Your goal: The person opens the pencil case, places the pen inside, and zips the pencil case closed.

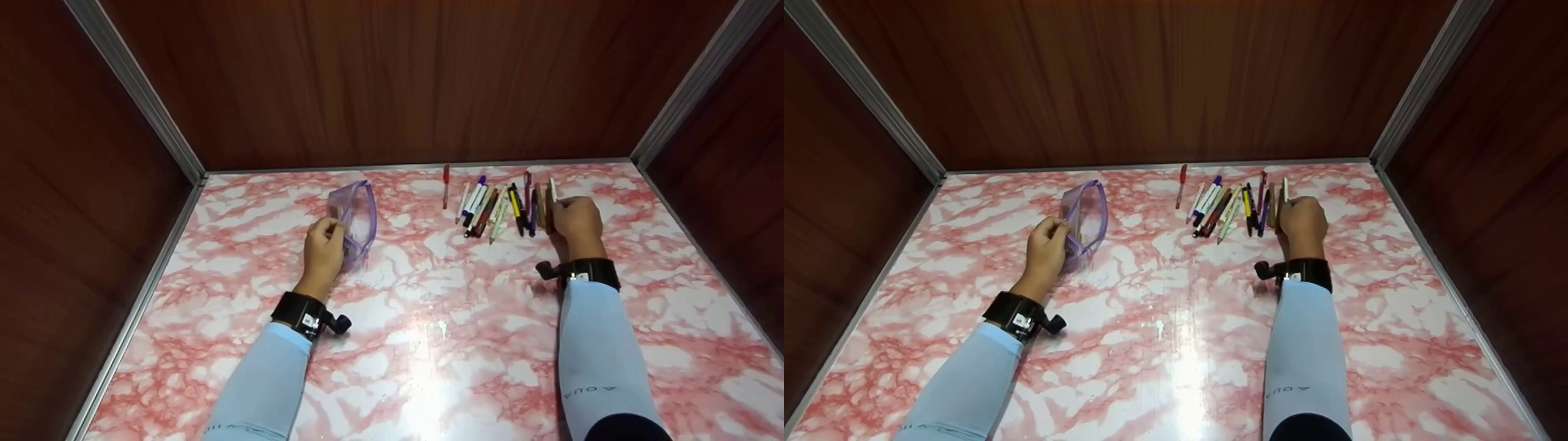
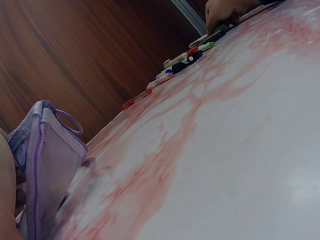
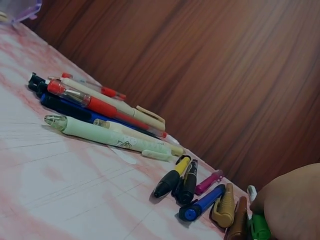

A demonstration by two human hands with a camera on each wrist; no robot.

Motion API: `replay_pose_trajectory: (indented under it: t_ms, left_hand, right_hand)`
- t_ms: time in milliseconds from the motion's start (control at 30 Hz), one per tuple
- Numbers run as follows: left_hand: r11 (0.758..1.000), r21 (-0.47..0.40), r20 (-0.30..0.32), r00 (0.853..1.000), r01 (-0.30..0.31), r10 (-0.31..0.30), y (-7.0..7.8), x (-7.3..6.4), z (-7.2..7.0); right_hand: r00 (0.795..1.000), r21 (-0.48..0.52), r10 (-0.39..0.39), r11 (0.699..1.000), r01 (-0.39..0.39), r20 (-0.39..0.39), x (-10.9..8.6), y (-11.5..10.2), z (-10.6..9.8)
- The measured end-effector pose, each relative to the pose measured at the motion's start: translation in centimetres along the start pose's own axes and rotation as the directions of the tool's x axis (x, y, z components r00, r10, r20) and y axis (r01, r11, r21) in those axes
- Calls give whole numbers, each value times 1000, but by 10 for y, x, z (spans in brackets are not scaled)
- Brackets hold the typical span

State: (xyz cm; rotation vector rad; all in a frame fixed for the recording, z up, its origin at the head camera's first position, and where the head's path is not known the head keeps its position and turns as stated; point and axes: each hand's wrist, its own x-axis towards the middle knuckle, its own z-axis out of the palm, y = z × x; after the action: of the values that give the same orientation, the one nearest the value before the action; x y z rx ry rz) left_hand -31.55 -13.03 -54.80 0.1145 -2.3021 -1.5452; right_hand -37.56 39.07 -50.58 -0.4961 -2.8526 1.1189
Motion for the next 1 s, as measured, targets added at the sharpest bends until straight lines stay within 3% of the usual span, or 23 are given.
replay_pose_trajectory:
  t_ms: [133,367,467,600,667,833,933,1000]
  left_hand:
    - [1000,-6,6,1000,9,-9,1,0,-1]
    - [1000,-19,4,1000,-1,1,2,1,-2]
    - [1000,-20,4,1000,-1,1,3,0,-3]
    - [1000,-17,14,1000,-1,2,4,-1,-3]
    - [1000,-14,10,1000,-8,8,4,-1,-3]
    - [999,-27,-9,1000,-24,24,1,0,-2]
    - [999,-35,-8,1000,-16,16,0,0,-1]
    - [999,-37,-4,1000,-8,8,0,-1,-1]
  right_hand:
    - [1000,116,24,993,-24,0,0,0,-5]
    - [998,341,45,940,-26,-50,0,-6,-19]
    - [995,518,99,851,-83,-4,-4,-14,-22]
    - [996,622,84,782,-54,-19,-6,-26,-21]
    - [996,584,41,811,11,-76,-5,-34,-21]
    - [998,661,-15,748,54,-65,-11,-58,-16]
    - [995,661,-70,743,101,-73,-18,-74,-9]
    - [991,641,-117,755,136,-72,-24,-85,-3]
